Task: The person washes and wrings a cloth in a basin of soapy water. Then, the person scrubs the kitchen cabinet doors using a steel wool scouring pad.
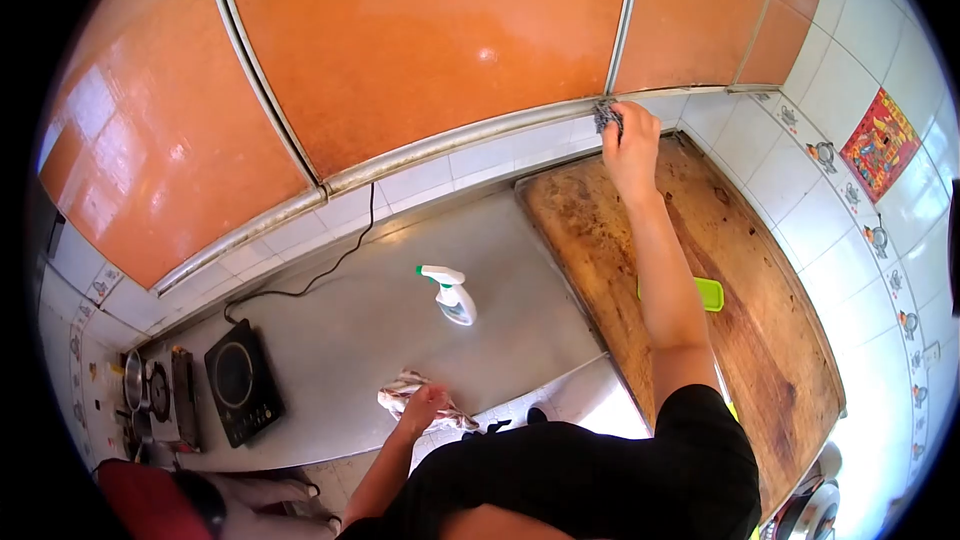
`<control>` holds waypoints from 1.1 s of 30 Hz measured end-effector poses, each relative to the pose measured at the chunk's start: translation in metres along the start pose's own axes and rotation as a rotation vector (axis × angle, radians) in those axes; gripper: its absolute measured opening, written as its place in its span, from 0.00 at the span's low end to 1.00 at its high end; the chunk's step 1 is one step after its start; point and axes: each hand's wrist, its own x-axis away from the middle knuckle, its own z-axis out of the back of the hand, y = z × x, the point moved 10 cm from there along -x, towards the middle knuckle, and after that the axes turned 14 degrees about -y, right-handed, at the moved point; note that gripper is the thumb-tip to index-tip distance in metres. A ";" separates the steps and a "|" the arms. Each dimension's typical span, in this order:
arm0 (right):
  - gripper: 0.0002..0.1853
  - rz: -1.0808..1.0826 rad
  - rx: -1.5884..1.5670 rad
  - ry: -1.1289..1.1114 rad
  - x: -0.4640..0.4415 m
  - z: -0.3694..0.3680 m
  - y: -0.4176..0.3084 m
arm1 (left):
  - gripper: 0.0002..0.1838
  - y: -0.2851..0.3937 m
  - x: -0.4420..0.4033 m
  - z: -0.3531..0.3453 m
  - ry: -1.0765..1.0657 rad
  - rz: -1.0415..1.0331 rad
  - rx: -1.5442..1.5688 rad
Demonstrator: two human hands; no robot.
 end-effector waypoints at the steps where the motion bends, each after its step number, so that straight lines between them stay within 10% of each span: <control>1: 0.17 0.004 0.055 -0.015 0.000 -0.013 -0.003 | 0.13 0.000 0.002 0.000 0.002 0.000 0.000; 14: 0.13 -0.039 0.324 -0.145 -0.005 -0.037 -0.001 | 0.14 0.003 -0.011 -0.009 0.002 -0.022 0.177; 21: 0.15 -0.337 -0.167 -0.087 0.008 0.007 0.016 | 0.17 0.008 -0.025 -0.013 -0.029 -0.004 0.163; 24: 0.16 0.078 -0.086 0.019 -0.004 0.004 -0.048 | 0.17 0.006 -0.021 -0.013 0.000 -0.003 0.148; 33: 0.29 0.056 -0.103 -0.204 0.006 -0.032 -0.050 | 0.15 0.000 -0.009 -0.012 -0.002 -0.021 0.192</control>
